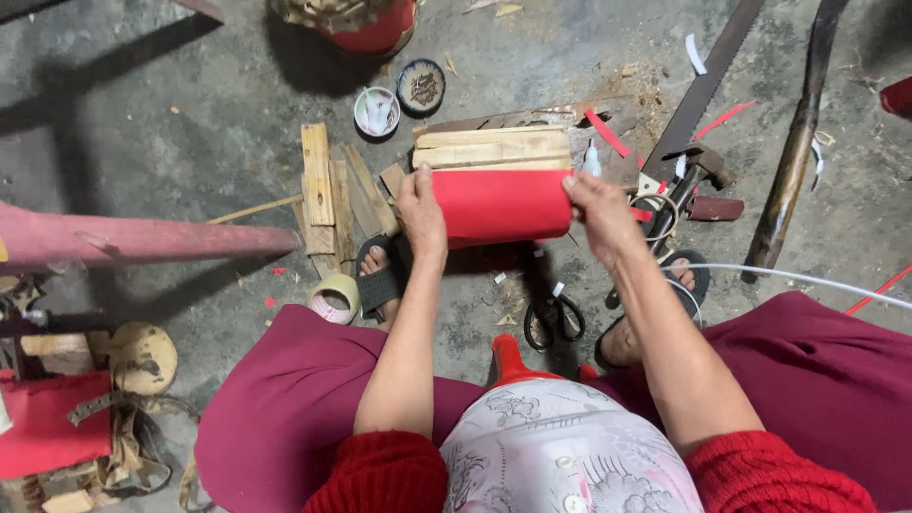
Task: Applying glue and smoothing a red decorative sheet onto a wooden drum shell to finish the exterior.
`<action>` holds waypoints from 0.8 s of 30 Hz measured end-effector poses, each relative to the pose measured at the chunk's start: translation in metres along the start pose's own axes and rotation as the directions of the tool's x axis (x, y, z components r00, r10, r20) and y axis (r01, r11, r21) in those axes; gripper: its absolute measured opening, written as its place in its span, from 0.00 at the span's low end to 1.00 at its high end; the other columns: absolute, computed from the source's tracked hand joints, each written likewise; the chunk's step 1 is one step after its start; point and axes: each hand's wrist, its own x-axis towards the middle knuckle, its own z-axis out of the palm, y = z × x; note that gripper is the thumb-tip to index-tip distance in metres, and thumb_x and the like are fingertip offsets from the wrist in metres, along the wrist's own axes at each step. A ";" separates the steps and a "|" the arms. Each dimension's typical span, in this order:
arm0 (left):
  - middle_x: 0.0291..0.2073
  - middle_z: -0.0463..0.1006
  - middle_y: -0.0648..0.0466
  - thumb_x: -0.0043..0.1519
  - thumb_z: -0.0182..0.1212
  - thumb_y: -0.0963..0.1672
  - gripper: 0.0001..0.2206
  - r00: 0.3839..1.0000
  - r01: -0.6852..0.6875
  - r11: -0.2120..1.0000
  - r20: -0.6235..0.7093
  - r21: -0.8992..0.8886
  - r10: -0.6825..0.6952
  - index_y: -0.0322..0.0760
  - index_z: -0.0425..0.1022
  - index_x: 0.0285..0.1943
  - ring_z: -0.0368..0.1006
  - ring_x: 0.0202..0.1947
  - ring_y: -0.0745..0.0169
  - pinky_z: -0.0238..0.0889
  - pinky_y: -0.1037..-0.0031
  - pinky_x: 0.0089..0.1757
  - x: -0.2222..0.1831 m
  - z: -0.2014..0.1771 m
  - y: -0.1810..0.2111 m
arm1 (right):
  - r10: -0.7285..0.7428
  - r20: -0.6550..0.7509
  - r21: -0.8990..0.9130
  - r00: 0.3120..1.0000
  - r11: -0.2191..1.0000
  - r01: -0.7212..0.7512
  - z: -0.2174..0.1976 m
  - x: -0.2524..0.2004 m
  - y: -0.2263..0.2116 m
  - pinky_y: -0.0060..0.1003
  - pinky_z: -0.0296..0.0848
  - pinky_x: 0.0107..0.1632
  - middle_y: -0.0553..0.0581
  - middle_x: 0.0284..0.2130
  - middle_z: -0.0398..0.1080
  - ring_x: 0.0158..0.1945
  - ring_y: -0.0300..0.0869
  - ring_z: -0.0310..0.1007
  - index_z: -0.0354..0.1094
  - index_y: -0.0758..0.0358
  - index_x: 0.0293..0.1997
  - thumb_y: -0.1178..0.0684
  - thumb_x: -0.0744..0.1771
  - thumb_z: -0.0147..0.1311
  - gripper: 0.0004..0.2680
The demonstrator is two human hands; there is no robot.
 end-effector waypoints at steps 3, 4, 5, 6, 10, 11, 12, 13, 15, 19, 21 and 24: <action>0.27 0.78 0.43 0.69 0.53 0.55 0.19 0.989 -0.145 0.988 0.016 0.052 0.144 0.41 0.76 0.33 0.75 0.31 0.50 0.65 0.61 0.40 0.039 0.001 -0.008 | -0.054 -0.069 0.050 0.996 0.997 0.058 0.022 -0.026 0.013 0.21 0.64 0.33 0.43 0.26 0.70 0.27 0.27 0.65 0.75 0.57 0.51 0.50 0.69 0.58 0.08; 0.26 0.78 0.46 0.70 0.52 0.55 0.20 0.984 -0.176 0.984 0.029 0.033 0.176 0.41 0.77 0.32 0.73 0.31 0.56 0.66 0.64 0.41 0.054 0.002 -0.011 | -0.093 -0.095 0.038 0.991 0.995 0.097 0.022 -0.023 0.037 0.26 0.67 0.40 0.47 0.32 0.71 0.33 0.31 0.65 0.75 0.60 0.53 0.50 0.69 0.59 0.10; 0.25 0.79 0.48 0.71 0.52 0.55 0.21 0.978 -0.206 0.978 0.045 0.013 0.205 0.42 0.78 0.32 0.71 0.30 0.61 0.67 0.68 0.42 0.068 0.003 -0.015 | -0.130 -0.124 0.024 0.984 0.991 0.134 0.021 -0.020 0.061 0.31 0.70 0.47 0.52 0.37 0.71 0.39 0.35 0.66 0.74 0.62 0.55 0.49 0.69 0.60 0.12; 0.25 0.79 0.48 0.71 0.52 0.55 0.21 0.976 -0.212 0.977 0.055 0.011 0.211 0.42 0.78 0.32 0.71 0.30 0.61 0.67 0.68 0.42 0.073 -0.001 -0.002 | -0.133 -0.134 0.028 0.982 0.990 0.138 0.030 -0.031 0.057 0.31 0.70 0.47 0.52 0.37 0.71 0.39 0.35 0.66 0.74 0.62 0.55 0.49 0.69 0.60 0.12; 0.17 0.71 0.58 0.71 0.54 0.53 0.23 0.951 -0.244 0.964 0.170 -0.105 0.259 0.42 0.68 0.21 0.65 0.28 0.67 0.66 0.71 0.39 0.077 0.000 0.049 | -0.153 -0.140 0.139 0.978 0.975 0.173 0.038 -0.039 0.081 0.29 0.71 0.47 0.47 0.34 0.72 0.39 0.33 0.68 0.77 0.59 0.48 0.53 0.68 0.60 0.06; 0.17 0.69 0.62 0.70 0.55 0.52 0.23 0.946 -0.241 0.963 0.192 -0.122 0.261 0.45 0.67 0.20 0.64 0.26 0.69 0.66 0.74 0.39 0.074 0.002 0.060 | -0.159 -0.144 0.179 0.977 0.966 0.184 0.033 -0.033 0.097 0.28 0.72 0.46 0.46 0.33 0.73 0.38 0.31 0.68 0.77 0.58 0.46 0.54 0.68 0.60 0.05; 0.17 0.69 0.62 0.70 0.55 0.52 0.23 0.944 -0.240 0.963 0.203 -0.124 0.262 0.45 0.67 0.20 0.64 0.26 0.69 0.66 0.74 0.39 0.076 0.007 0.060 | -0.158 -0.154 0.180 0.975 0.966 0.185 0.031 -0.028 0.101 0.28 0.72 0.46 0.46 0.33 0.73 0.38 0.31 0.68 0.77 0.58 0.46 0.54 0.68 0.60 0.05; 0.17 0.69 0.62 0.71 0.54 0.53 0.24 0.938 -0.249 0.963 0.220 -0.107 0.267 0.44 0.67 0.20 0.63 0.27 0.69 0.66 0.72 0.39 0.078 0.011 0.059 | -0.145 -0.153 0.197 0.977 0.965 0.174 0.028 -0.022 0.105 0.27 0.72 0.46 0.46 0.33 0.72 0.39 0.31 0.67 0.77 0.58 0.46 0.54 0.69 0.59 0.04; 0.17 0.68 0.62 0.71 0.54 0.53 0.24 0.932 -0.255 0.963 0.245 -0.087 0.269 0.44 0.67 0.20 0.62 0.27 0.68 0.67 0.71 0.39 0.083 0.016 0.054 | -0.128 -0.157 0.214 0.979 0.963 0.161 0.028 -0.017 0.104 0.27 0.71 0.46 0.46 0.33 0.72 0.39 0.30 0.66 0.77 0.58 0.47 0.54 0.69 0.58 0.04; 0.16 0.67 0.54 0.71 0.53 0.56 0.26 0.919 -0.283 0.959 0.294 0.030 0.262 0.41 0.68 0.21 0.62 0.26 0.62 0.65 0.65 0.38 0.087 0.020 0.051 | -0.066 -0.142 0.287 0.988 0.952 0.105 0.037 -0.020 0.080 0.28 0.72 0.47 0.46 0.35 0.75 0.39 0.30 0.69 0.77 0.55 0.50 0.51 0.69 0.60 0.07; 0.16 0.65 0.55 0.71 0.52 0.56 0.27 0.915 -0.284 0.958 0.311 0.043 0.258 0.41 0.65 0.20 0.61 0.26 0.61 0.64 0.65 0.37 0.088 0.022 0.053 | -0.050 -0.140 0.315 0.989 0.944 0.093 0.039 -0.021 0.073 0.29 0.73 0.48 0.46 0.35 0.76 0.39 0.30 0.70 0.78 0.55 0.50 0.51 0.69 0.60 0.07; 0.16 0.67 0.54 0.72 0.51 0.56 0.27 0.913 -0.281 0.959 0.321 0.050 0.250 0.41 0.65 0.20 0.62 0.25 0.60 0.63 0.65 0.36 0.094 0.025 0.051 | -0.038 -0.140 0.317 0.989 0.945 0.081 0.041 -0.018 0.075 0.30 0.73 0.49 0.46 0.36 0.76 0.40 0.31 0.70 0.78 0.55 0.50 0.51 0.68 0.60 0.07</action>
